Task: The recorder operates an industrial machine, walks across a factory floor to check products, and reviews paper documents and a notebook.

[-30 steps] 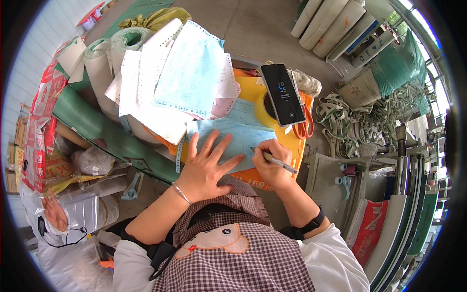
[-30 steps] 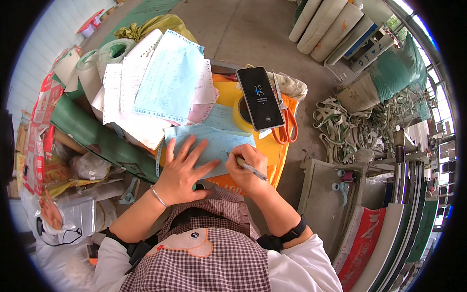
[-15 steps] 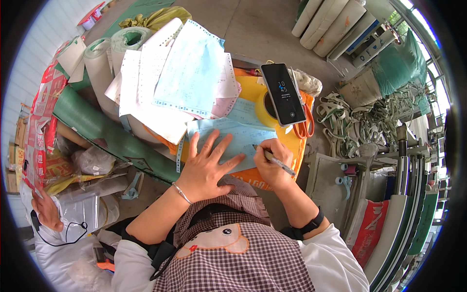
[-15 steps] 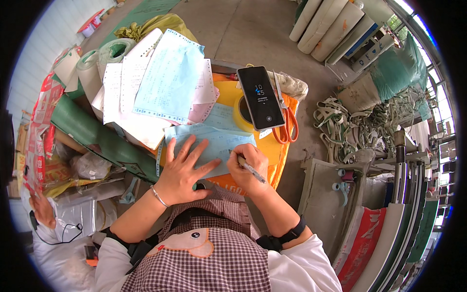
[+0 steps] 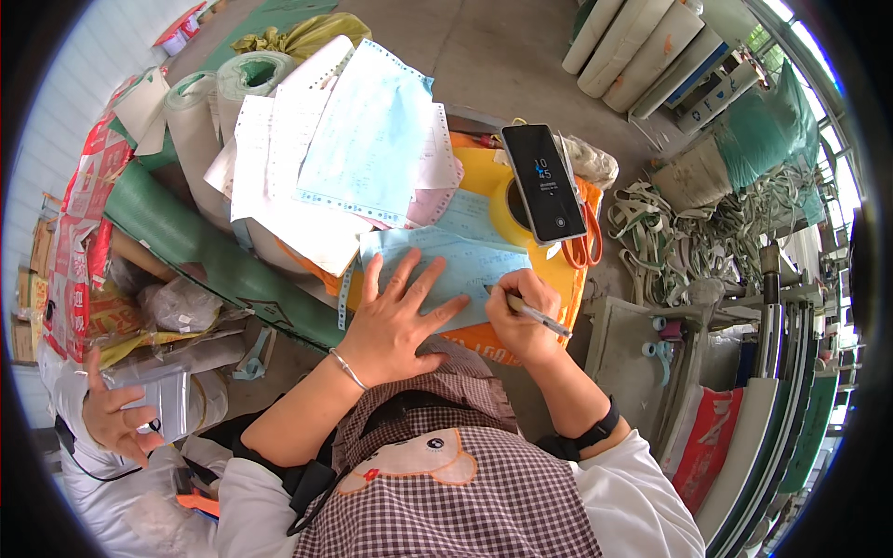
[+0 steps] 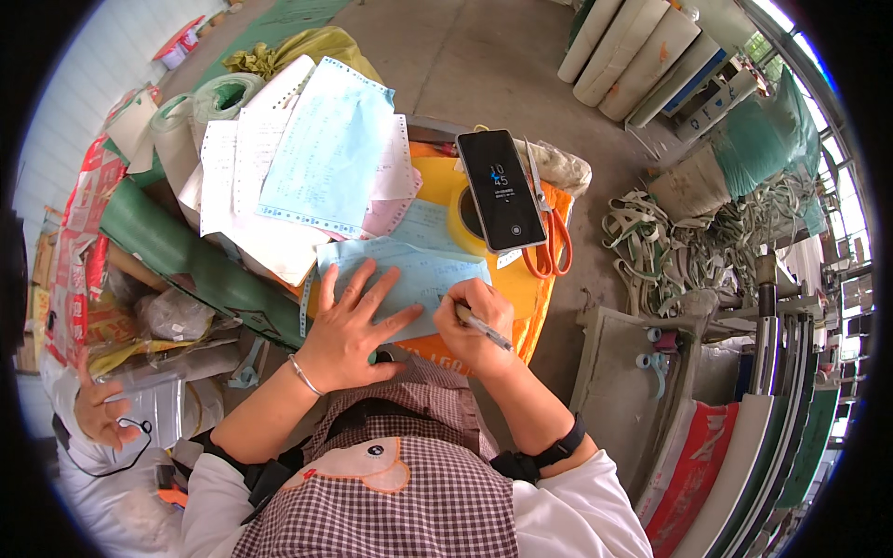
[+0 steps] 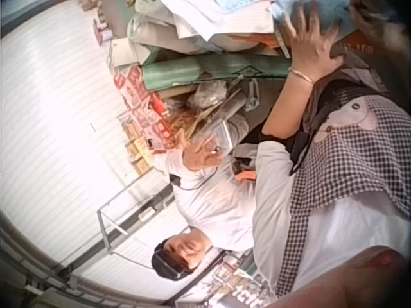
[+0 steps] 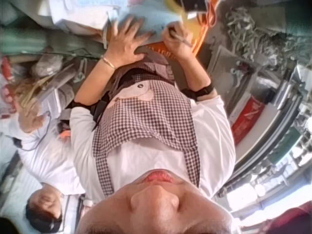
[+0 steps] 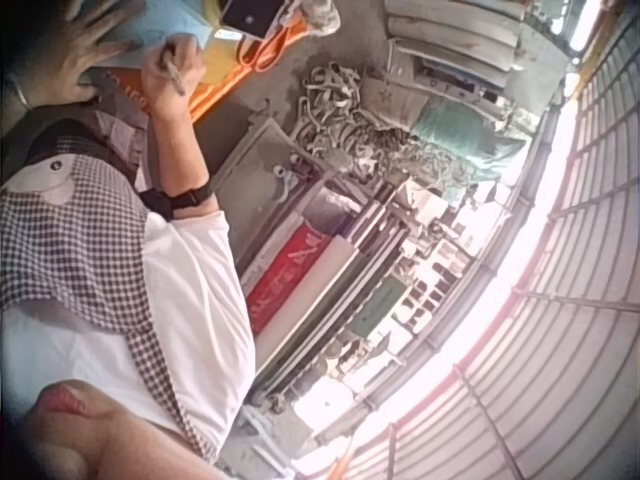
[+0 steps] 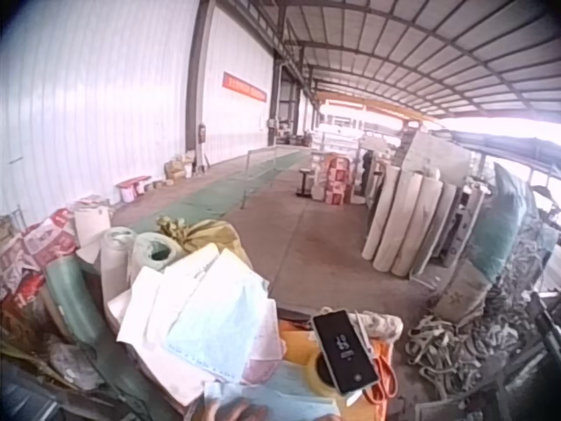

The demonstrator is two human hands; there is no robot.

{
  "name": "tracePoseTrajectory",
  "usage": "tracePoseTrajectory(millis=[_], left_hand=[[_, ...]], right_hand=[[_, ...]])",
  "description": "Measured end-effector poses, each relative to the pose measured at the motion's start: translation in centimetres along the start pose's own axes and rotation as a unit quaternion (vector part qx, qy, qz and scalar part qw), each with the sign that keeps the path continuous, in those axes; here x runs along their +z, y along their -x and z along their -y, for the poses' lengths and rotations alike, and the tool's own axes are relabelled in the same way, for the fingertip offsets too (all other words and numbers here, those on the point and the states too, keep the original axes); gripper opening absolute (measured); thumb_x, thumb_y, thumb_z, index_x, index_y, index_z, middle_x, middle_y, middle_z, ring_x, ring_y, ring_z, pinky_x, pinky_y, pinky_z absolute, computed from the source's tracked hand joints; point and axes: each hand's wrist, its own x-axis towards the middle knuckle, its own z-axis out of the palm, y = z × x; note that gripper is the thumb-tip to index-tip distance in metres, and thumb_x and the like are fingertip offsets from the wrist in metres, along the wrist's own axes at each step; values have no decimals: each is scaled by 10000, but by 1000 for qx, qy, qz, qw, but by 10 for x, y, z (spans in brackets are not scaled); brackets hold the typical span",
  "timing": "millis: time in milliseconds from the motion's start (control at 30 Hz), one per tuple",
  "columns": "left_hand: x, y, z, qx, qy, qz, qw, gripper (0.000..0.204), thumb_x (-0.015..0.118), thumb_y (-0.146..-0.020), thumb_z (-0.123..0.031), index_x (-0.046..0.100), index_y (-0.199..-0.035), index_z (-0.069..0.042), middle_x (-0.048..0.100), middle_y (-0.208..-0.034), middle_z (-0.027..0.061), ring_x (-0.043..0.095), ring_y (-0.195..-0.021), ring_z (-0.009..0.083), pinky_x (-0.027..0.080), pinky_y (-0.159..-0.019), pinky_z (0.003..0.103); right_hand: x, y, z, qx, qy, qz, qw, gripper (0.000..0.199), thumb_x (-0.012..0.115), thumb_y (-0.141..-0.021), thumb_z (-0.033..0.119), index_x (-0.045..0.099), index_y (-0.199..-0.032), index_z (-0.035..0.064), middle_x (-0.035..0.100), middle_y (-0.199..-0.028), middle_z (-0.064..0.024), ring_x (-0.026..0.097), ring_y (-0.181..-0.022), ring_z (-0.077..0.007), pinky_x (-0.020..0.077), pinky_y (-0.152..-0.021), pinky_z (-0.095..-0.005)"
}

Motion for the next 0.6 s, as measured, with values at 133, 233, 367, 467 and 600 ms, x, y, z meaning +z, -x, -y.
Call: tracePoseTrajectory(millis=[133,233,367,467,600], left_hand=[[0,0,-1,-1,4,-2,1000,744,787,-573,-419,568,-1279,-339,346,-1462,118,267,-1377,361,95,-1100,631],[-2,-1,-1,-1,9,3,1000,727,795,-586,-354,568,-1277,-336,348,-1461,113,271,-1375,358,110,-1098,627],[0,-1,-2,8,-13,-6,1000,664,756,-646,-240,570,-1278,-321,363,-1453,116,296,-1361,358,155,-1097,593],[2,0,2,26,-38,-23,999,586,703,-695,-175,589,-1261,-277,415,-1417,117,350,-1330,350,180,-1101,558],[-3,10,2,56,-24,-51,997,414,610,-751,-66,654,-1153,-153,568,-1272,106,481,-1232,324,240,-1091,516]], right_hand=[[2,0,-1,9,-11,-12,1000,128,662,-720,-25,558,-763,35,588,-619,-121,602,-547,-292,480,-515,-339],[1,1,-1,5,-13,-11,1000,133,663,-716,-25,554,-763,34,584,-615,-124,598,-542,-291,477,-512,-337],[1,0,-1,-3,-4,-14,1000,137,662,-719,-21,541,-759,31,585,-623,-137,592,-527,-286,475,-507,-334],[-5,1,-2,31,2,12,999,133,658,-739,-9,532,-760,27,590,-629,-128,585,-510,-245,471,-504,-318],[-24,-1,18,123,-103,24,987,89,649,-812,29,563,-826,13,611,-682,-78,591,-572,-150,468,-538,-283]])
